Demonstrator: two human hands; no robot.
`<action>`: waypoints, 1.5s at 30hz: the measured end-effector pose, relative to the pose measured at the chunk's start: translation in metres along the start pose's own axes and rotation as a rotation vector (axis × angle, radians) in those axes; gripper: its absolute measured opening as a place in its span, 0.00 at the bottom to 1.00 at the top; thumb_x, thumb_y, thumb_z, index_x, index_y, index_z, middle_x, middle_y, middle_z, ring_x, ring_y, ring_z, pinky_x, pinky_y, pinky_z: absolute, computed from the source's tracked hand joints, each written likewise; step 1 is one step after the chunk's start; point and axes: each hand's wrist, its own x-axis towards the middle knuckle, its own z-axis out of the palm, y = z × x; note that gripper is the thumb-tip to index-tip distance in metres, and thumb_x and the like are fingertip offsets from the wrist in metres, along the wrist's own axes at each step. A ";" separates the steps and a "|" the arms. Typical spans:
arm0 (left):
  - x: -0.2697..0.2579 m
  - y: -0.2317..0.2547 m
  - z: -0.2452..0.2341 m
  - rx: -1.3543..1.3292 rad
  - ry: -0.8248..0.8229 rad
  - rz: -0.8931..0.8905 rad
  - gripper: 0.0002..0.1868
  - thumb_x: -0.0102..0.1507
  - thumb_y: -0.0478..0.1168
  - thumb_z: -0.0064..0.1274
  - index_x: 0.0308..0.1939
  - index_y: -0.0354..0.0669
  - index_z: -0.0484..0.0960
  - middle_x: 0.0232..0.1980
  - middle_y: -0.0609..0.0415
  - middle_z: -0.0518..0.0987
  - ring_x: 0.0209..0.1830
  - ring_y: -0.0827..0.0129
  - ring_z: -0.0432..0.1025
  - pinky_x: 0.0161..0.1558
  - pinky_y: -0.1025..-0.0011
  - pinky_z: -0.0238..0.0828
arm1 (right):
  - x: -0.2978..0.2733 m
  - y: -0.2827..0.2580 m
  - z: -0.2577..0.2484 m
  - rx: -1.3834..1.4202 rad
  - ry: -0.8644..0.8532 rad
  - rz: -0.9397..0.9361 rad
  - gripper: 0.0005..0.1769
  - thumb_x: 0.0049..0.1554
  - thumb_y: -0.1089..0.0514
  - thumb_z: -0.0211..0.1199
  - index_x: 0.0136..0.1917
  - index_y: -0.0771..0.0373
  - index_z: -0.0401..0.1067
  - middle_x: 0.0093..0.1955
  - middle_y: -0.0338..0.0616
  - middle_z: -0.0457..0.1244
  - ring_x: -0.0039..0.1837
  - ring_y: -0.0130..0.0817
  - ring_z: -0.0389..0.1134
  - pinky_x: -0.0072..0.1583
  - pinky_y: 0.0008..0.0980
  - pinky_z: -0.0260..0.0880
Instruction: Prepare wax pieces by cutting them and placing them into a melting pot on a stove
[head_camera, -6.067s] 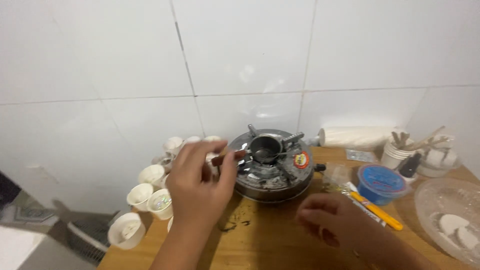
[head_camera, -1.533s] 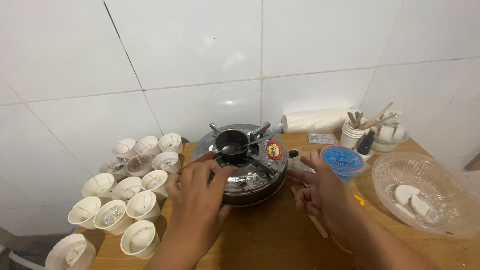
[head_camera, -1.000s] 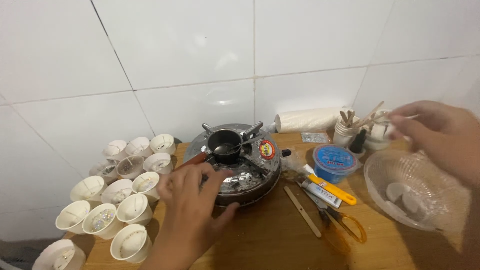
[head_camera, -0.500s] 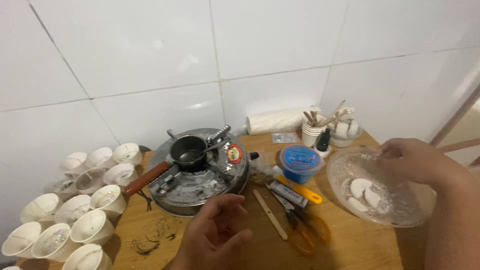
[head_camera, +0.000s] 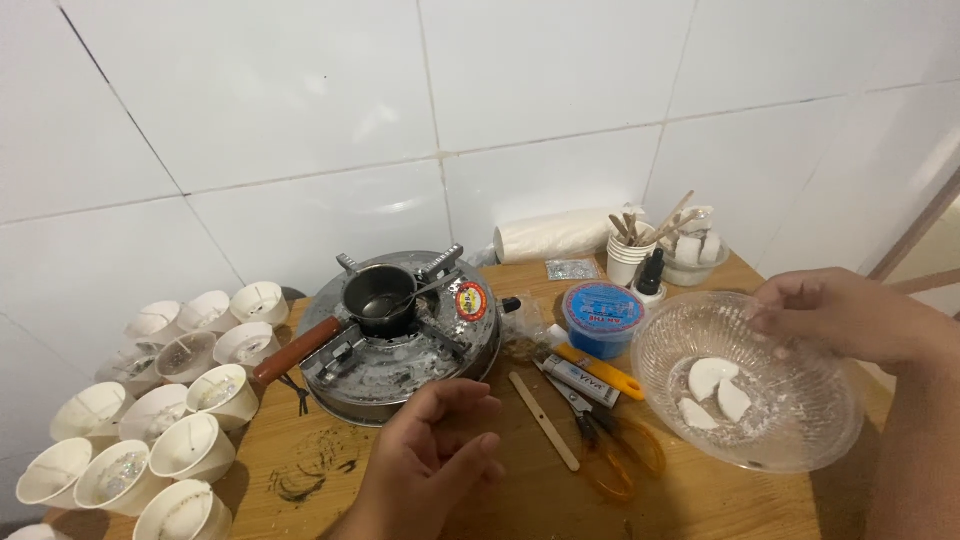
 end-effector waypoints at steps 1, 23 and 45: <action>-0.001 0.004 0.001 -0.003 0.016 0.001 0.20 0.59 0.29 0.61 0.55 0.36 0.80 0.51 0.40 0.85 0.26 0.59 0.81 0.31 0.66 0.83 | -0.004 -0.006 0.000 0.020 0.020 0.023 0.08 0.59 0.66 0.70 0.42 0.75 0.81 0.29 0.63 0.68 0.32 0.45 0.63 0.35 0.37 0.54; 0.000 0.034 -0.010 -0.248 0.378 0.441 0.18 0.69 0.43 0.43 0.58 0.35 0.74 0.49 0.30 0.83 0.24 0.52 0.78 0.24 0.61 0.79 | -0.001 -0.031 0.042 0.277 -0.317 -0.194 0.05 0.56 0.71 0.62 0.43 0.78 0.75 0.36 0.58 0.68 0.33 0.44 0.66 0.38 0.38 0.64; -0.017 0.058 -0.060 0.810 -0.091 0.739 0.04 0.64 0.40 0.55 0.42 0.48 0.83 0.36 0.59 0.80 0.21 0.73 0.65 0.27 0.73 0.63 | -0.037 -0.073 0.221 0.301 -0.335 -0.208 0.07 0.51 0.72 0.71 0.45 0.74 0.79 0.33 0.52 0.70 0.34 0.37 0.68 0.36 0.32 0.66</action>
